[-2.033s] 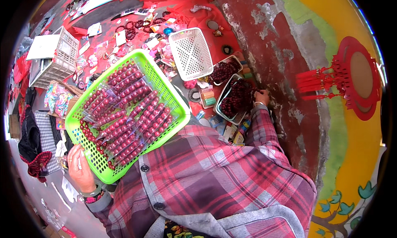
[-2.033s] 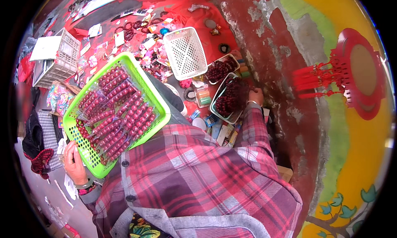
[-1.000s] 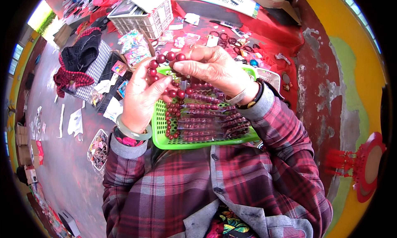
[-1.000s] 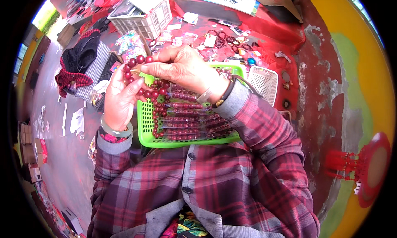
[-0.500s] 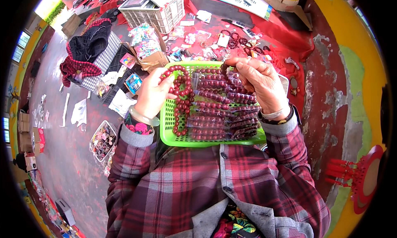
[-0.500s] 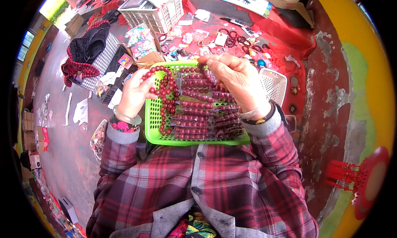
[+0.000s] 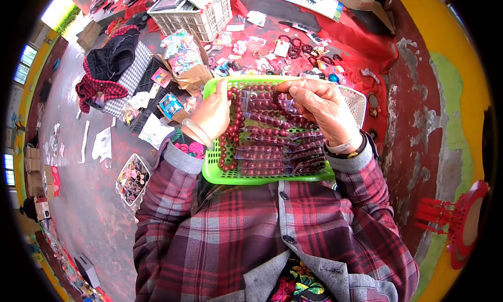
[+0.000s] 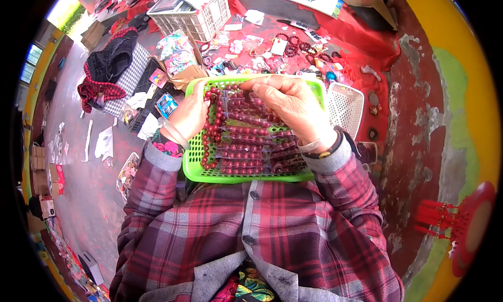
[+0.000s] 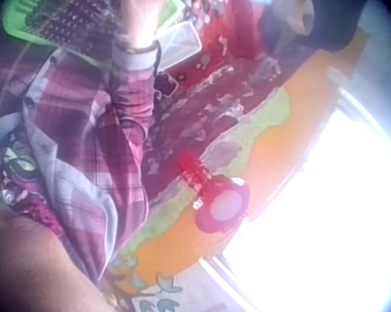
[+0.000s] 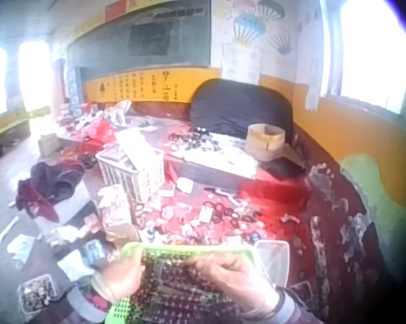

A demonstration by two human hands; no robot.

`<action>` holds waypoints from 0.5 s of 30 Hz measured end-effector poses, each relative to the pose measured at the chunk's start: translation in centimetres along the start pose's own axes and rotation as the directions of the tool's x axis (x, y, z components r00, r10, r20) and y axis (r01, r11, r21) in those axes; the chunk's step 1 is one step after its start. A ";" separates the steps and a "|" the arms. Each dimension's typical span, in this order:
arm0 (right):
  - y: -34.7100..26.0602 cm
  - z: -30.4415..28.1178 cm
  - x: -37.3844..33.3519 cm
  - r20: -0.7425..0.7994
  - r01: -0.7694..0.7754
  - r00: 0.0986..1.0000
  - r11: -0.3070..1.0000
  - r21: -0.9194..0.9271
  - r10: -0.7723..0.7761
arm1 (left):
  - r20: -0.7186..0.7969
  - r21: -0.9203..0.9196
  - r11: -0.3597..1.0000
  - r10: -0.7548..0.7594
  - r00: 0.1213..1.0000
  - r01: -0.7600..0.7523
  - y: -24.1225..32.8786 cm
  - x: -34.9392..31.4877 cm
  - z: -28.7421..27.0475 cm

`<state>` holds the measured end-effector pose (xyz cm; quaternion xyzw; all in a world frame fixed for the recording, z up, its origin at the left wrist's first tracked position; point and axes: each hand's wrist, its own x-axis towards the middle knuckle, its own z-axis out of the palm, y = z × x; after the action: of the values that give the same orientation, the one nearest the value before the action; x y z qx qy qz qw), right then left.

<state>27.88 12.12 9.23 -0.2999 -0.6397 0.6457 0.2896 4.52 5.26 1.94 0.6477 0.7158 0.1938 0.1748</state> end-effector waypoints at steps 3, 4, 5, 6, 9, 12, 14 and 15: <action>0.0 0.0 -0.1 0.035 0.003 0.999 1.000 0.012 -0.004 | -0.045 0.166 0.982 0.095 0.994 -0.087 0.3 0.3 0.5; 0.1 0.0 -0.1 0.040 0.002 0.999 1.000 0.025 -0.003 | -0.160 0.252 0.950 0.232 0.960 -0.187 -0.6 0.6 1.5; 0.3 0.1 -0.1 0.045 0.000 0.999 0.999 0.039 -0.002 | -0.260 0.346 0.898 0.369 0.893 -0.270 -1.4 0.7 2.3; 0.5 0.1 -0.1 0.047 -0.002 0.999 0.999 0.052 -0.001 | -0.266 0.284 0.922 0.341 0.902 -0.265 -1.4 0.7 2.1; 0.3 0.1 -0.2 0.035 -0.024 0.999 0.999 0.042 0.023 | -0.305 0.137 0.965 0.254 0.918 -0.222 -1.3 0.4 1.4; 0.5 0.0 -0.2 0.031 -0.023 0.999 0.999 0.036 0.022 | -0.414 0.111 0.982 0.184 0.892 -0.151 -1.5 -0.3 0.8; 0.6 0.0 -0.3 0.036 -0.017 0.999 0.999 0.050 0.016 | -0.443 0.139 0.972 0.230 0.867 -0.187 -2.3 -0.7 0.6; 0.6 0.0 -0.3 0.039 -0.014 0.999 0.998 0.057 0.012 | -0.457 0.152 0.967 0.253 0.853 -0.206 -2.4 -0.8 0.4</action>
<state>28.06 11.92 8.61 -0.2835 -0.6245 0.6711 0.2814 2.77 4.29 0.42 0.6694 0.6628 0.3300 -0.0612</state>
